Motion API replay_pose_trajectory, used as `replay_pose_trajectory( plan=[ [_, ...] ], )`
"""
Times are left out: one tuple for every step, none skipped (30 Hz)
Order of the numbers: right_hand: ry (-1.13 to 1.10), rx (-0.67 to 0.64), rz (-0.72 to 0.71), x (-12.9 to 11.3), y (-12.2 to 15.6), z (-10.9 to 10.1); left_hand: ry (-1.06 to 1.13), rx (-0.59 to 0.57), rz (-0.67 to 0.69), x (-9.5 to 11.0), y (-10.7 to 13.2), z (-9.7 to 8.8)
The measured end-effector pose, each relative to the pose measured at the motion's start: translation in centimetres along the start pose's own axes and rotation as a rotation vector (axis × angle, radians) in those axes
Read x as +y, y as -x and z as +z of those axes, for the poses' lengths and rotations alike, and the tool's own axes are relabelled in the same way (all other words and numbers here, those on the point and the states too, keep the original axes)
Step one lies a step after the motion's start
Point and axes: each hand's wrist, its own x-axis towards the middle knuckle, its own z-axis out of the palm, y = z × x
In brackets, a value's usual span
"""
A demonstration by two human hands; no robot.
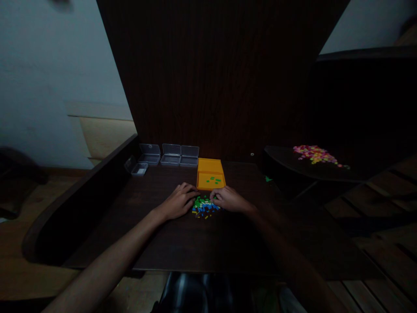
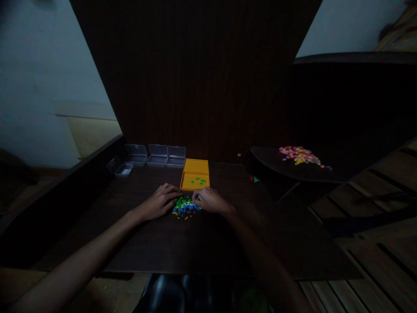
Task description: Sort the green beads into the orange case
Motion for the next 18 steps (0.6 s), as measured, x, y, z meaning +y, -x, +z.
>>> replay_pose_trajectory(
  plan=[
    [0.0, 0.007, -0.005, 0.1, 0.0, 0.1, -0.002, 0.003, -0.002, 0.0, 0.0, 0.0],
    [-0.001, 0.014, -0.01, 0.1, 0.0, 0.2, -0.005, 0.005, -0.003, 0.0, 0.0, -0.1],
    [-0.005, 0.025, -0.016, 0.2, 0.0, 0.3, -0.008, 0.005, -0.004, 0.1, 0.0, -0.1],
    [-0.012, 0.037, -0.022, 0.2, 0.0, 0.2, -0.011, 0.003, -0.004, 0.2, 0.0, -0.2],
    [-0.02, 0.052, -0.024, 0.2, 0.0, 0.2, -0.014, 0.001, -0.003, 0.2, 0.0, -0.2],
    [-0.031, 0.067, -0.025, 0.3, 0.1, 0.0, -0.018, 0.002, -0.002, 0.3, 0.0, -0.3],
    [-0.041, 0.084, -0.024, 0.4, 0.1, -0.2, -0.022, 0.007, 0.002, 0.3, -0.1, -0.3],
    [-0.05, 0.103, -0.021, 0.5, 0.2, -0.4, -0.025, 0.012, 0.007, 0.3, -0.1, -0.3],
    [-0.061, 0.122, -0.018, 0.8, 0.2, -0.7, -0.025, 0.018, 0.01, 0.2, -0.1, -0.3],
    [-0.07, 0.143, -0.015, 1.1, 0.2, -1.0, -0.024, 0.022, 0.011, 0.1, -0.1, -0.2],
    [-0.08, 0.164, -0.012, 1.5, 0.2, -1.3, -0.022, 0.024, 0.01, 0.0, -0.1, -0.2],
    [-0.09, 0.185, -0.004, 1.9, 0.2, -1.6, -0.022, 0.023, 0.007, -0.1, -0.1, -0.1],
    [-0.094, 0.208, 0.005, 2.4, 0.1, -1.8, -0.024, 0.021, 0.003, -0.1, -0.2, 0.0],
    [-0.094, 0.224, 0.019, 2.8, 0.0, -2.0, -0.027, 0.018, -0.002, -0.2, -0.2, 0.0],
    [-0.089, 0.238, 0.037, 3.2, -0.1, -2.1, -0.033, 0.015, -0.006, -0.2, -0.2, 0.0],
    [-0.078, 0.249, 0.054, 3.6, -0.2, -2.2, -0.037, 0.013, -0.008, -0.2, -0.2, 0.0],
    [-0.066, 0.253, 0.072, 3.9, -0.4, -2.3, -0.039, 0.012, -0.011, -0.2, -0.2, 0.0],
    [-0.052, 0.255, 0.089, 4.2, -0.6, -2.3, -0.04, 0.014, -0.015, -0.2, -0.2, -0.1]
  ],
)
